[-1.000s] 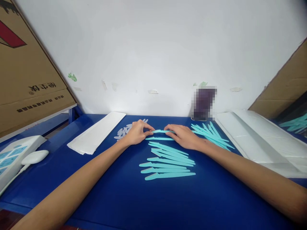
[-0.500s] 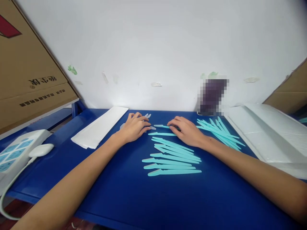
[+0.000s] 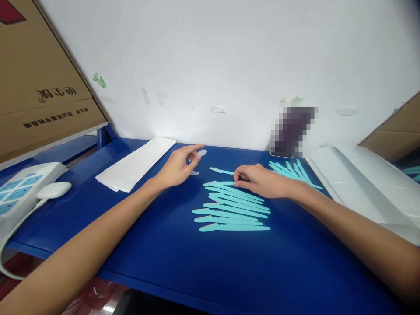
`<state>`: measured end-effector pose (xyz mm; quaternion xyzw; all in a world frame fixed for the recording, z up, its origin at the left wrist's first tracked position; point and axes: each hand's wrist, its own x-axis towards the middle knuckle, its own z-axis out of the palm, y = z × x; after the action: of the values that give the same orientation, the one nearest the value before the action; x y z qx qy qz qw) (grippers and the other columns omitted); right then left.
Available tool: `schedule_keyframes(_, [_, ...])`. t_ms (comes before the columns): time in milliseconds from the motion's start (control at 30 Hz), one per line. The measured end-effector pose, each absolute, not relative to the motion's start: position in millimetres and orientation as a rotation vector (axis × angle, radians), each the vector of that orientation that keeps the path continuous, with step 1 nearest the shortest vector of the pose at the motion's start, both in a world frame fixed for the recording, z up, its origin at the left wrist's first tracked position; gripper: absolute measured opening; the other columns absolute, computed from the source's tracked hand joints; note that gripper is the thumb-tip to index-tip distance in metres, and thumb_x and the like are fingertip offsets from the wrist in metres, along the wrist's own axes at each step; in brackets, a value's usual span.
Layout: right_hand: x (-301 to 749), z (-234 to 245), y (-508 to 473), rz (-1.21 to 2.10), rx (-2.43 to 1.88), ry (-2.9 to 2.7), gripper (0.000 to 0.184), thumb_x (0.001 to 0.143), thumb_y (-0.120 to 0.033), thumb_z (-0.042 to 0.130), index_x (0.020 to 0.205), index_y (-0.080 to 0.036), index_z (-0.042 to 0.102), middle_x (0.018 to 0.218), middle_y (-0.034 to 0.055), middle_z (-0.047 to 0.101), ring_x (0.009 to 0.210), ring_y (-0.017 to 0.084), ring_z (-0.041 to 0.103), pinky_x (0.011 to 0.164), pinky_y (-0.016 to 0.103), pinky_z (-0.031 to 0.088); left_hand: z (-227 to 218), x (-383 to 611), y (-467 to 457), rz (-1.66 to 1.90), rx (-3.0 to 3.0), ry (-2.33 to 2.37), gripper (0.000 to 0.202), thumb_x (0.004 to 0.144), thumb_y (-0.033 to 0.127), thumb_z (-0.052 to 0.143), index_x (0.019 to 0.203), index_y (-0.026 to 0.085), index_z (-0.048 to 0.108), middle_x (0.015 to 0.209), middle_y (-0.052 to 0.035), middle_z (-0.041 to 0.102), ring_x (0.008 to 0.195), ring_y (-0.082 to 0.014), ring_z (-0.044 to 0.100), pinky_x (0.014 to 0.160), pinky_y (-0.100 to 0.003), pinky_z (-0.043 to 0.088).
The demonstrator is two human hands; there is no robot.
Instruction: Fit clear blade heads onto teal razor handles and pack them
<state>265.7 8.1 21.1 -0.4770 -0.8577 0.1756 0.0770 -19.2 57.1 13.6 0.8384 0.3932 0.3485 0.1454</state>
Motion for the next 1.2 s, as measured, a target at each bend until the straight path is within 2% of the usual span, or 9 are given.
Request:
schedule_keyframes(67, [267, 23, 7, 0.641, -1.437, -2.562, 0.03, 0.098, -0.048, 0.051, 0.082, -0.024, 0.058, 0.062, -0.003, 0.053, 0.058, 0.015, 0.045, 0.071, 0.035, 0.039, 14, -20, 48, 1.09, 2.318, 1.166, 0.043, 0.1, 0.037, 0.05, 0.137, 0.018, 0.063, 0.091, -0.0025, 0.07, 0.076, -0.0151, 0.062, 0.073, -0.027, 0.049])
schedule_keyframes(167, [270, 15, 5, 0.493, -1.375, -2.493, 0.031, 0.098, -0.049, 0.05, 0.081, -0.024, 0.058, 0.056, -0.0052, 0.046, 0.054, 0.014, 0.039, 0.075, 0.036, 0.04, 14, -19, 38, 1.196, 2.259, 1.189, 0.034, 0.099, 0.034, 0.049, 0.116, 0.018, 0.075, 0.091, -0.0037, 0.071, 0.079, -0.0161, 0.063, 0.07, -0.027, 0.049])
schedule_keyframes(233, [271, 4, 4, 0.221, -1.322, -2.35, 0.029, 0.098, -0.046, 0.049, 0.083, -0.023, 0.059, 0.058, -0.0033, 0.047, 0.057, 0.015, 0.043, 0.078, 0.038, 0.04, 12, -18, 35, 1.213, 2.277, 1.157, 0.032, 0.096, 0.03, 0.05, 0.109, 0.018, 0.077, 0.096, -0.005, 0.074, 0.085, -0.0179, 0.066, 0.072, -0.028, 0.05])
schedule_keyframes(300, [271, -7, 4, 0.018, -1.24, -2.212, 0.027, 0.099, -0.042, 0.047, 0.084, -0.023, 0.06, 0.064, 0.0003, 0.053, 0.062, 0.018, 0.048, 0.077, 0.038, 0.041, 10, -17, 34, 1.157, 2.334, 1.084, 0.036, 0.093, 0.025, 0.049, 0.118, 0.02, 0.075, 0.107, -0.005, 0.076, 0.094, -0.0196, 0.068, 0.078, -0.03, 0.053])
schedule_keyframes(467, [273, -20, 3, 0.0, -1.072, -2.159, 0.024, 0.103, -0.036, 0.043, 0.097, -0.022, 0.061, 0.092, 0.0103, 0.067, 0.08, 0.022, 0.061, 0.075, 0.036, 0.047, 3, -19, 42, 1.072, 2.471, 1.021, 0.037, 0.1, 0.026, 0.046, 0.13, 0.022, 0.069, 0.116, -0.0054, 0.076, 0.103, -0.0212, 0.068, 0.088, -0.035, 0.054])
schedule_keyframes(567, [275, -23, 5, -0.021, -1.076, -2.162, 0.021, 0.105, -0.035, 0.042, 0.108, -0.022, 0.058, 0.089, 0.0072, 0.068, 0.07, 0.019, 0.059, 0.067, 0.033, 0.046, 0, -21, 47, 1.026, 2.62, 1.078, 0.032, 0.104, 0.033, 0.048, 0.119, 0.021, 0.073, 0.109, -0.0065, 0.077, 0.1, -0.0235, 0.066, 0.09, -0.038, 0.051])
schedule_keyframes(700, [276, -24, 6, -0.107, -1.006, -2.164, 0.014, 0.105, -0.03, 0.043, 0.109, -0.022, 0.053, 0.082, 0.0027, 0.065, 0.059, 0.015, 0.053, 0.059, 0.029, 0.041, -2, -23, 52, 0.947, 2.776, 1.091, 0.029, 0.104, 0.033, 0.049, 0.108, 0.02, 0.075, 0.122, -0.0086, 0.074, 0.111, -0.0271, 0.064, 0.093, -0.04, 0.048])
schedule_keyframes(900, [274, -18, 2, -0.023, -1.022, -2.232, 0.012, 0.105, -0.029, 0.041, 0.102, -0.022, 0.05, 0.071, -0.0023, 0.057, 0.053, 0.013, 0.047, 0.058, 0.028, 0.037, -6, -21, 52, 0.968, 2.838, 1.099, 0.025, 0.093, 0.044, 0.071, 0.095, 0.02, 0.075, 0.084, -0.0025, 0.076, 0.079, -0.0211, 0.065, 0.078, -0.035, 0.042])
schedule_keyframes(1200, [274, -14, 1, 0.151, -1.191, -2.253, 0.016, 0.105, -0.034, 0.037, 0.098, -0.023, 0.046, 0.067, -0.0032, 0.053, 0.055, 0.015, 0.045, 0.06, 0.029, 0.033, -7, -19, 51, 1.081, 2.904, 1.017, 0.031, 0.097, 0.048, 0.065, 0.095, 0.019, 0.076, 0.083, -0.0026, 0.074, 0.077, -0.0184, 0.059, 0.074, -0.033, 0.037])
